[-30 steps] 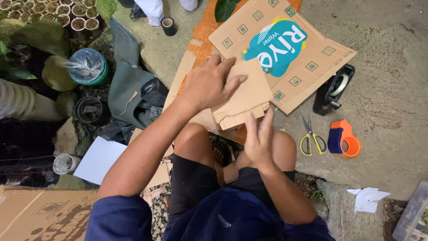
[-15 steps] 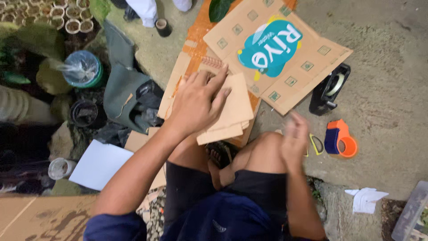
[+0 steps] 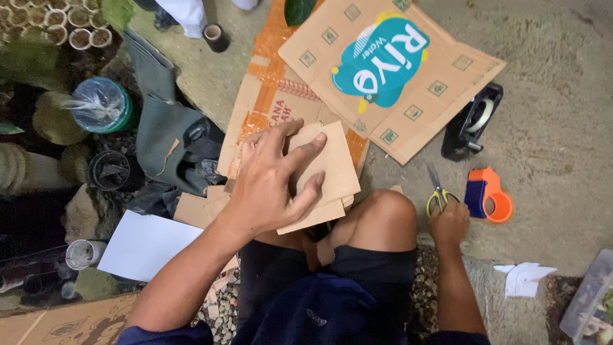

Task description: The person cuts a large cardboard sheet into smaller pieces using scissors, then folds and assembles them into a small rectangular box. They secure the box's seams and flaps using a handheld tape dispenser.

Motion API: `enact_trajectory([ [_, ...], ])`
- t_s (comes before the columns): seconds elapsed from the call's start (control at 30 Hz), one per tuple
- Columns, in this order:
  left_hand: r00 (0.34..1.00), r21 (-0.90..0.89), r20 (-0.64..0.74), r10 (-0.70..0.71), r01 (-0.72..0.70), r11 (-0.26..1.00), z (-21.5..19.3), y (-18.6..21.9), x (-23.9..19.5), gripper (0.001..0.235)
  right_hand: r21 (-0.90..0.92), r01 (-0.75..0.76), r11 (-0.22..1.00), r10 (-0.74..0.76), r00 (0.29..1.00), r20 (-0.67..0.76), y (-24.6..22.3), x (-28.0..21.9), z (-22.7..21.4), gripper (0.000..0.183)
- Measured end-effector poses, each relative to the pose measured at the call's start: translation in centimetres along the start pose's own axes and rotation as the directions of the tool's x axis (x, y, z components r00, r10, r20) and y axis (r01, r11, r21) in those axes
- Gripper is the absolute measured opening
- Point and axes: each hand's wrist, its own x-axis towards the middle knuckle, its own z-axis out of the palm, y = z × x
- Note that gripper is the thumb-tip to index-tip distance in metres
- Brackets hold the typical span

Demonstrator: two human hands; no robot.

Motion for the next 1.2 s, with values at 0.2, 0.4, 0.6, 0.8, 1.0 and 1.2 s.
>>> enact_trajectory([
  [0.2, 0.996, -0.029, 0.085, 0.024, -0.022, 0.999, -1.1, 0.0, 0.1, 0.061, -0.145, 0.012, 0.989, 0.025, 0.968, 0.249, 0.7, 1.1, -3.2, 0.048],
  [0.4, 0.997, -0.059, 0.079, -0.002, 0.007, 0.998, -1.0, 0.2, -0.2, 0.055, 0.712, -0.379, 0.591, -0.063, 0.858, 0.509, -2.4, -2.2, -13.2, 0.034],
  [0.6, 0.997, -0.059, 0.082, -0.012, 0.017, 0.998, -1.0, 0.5, -0.2, 0.053, 0.830, -0.325, 0.453, -0.550, 0.631, 0.547, -12.3, -5.6, -24.5, 0.050],
  [0.8, 0.996, -0.057, 0.089, -0.010, 0.015, 0.998, -1.3, 0.6, -0.2, 0.053, 0.693, -0.125, 0.710, -0.575, 0.466, 0.673, -20.0, -3.4, -30.3, 0.044],
  [1.0, 0.996, -0.083, 0.085, -0.015, 0.022, 0.996, -1.1, 0.5, -0.7, 0.053, 0.548, 0.022, 0.836, -0.471, 0.541, 0.697, -22.2, -1.9, -33.1, 0.061],
  [1.2, 0.996, -0.088, 0.085, -0.024, 0.032, 0.996, -1.2, 0.4, -1.0, 0.053, 0.431, 0.025, 0.902, -0.366, 0.575, 0.732, -22.8, -2.6, -32.9, 0.050],
])
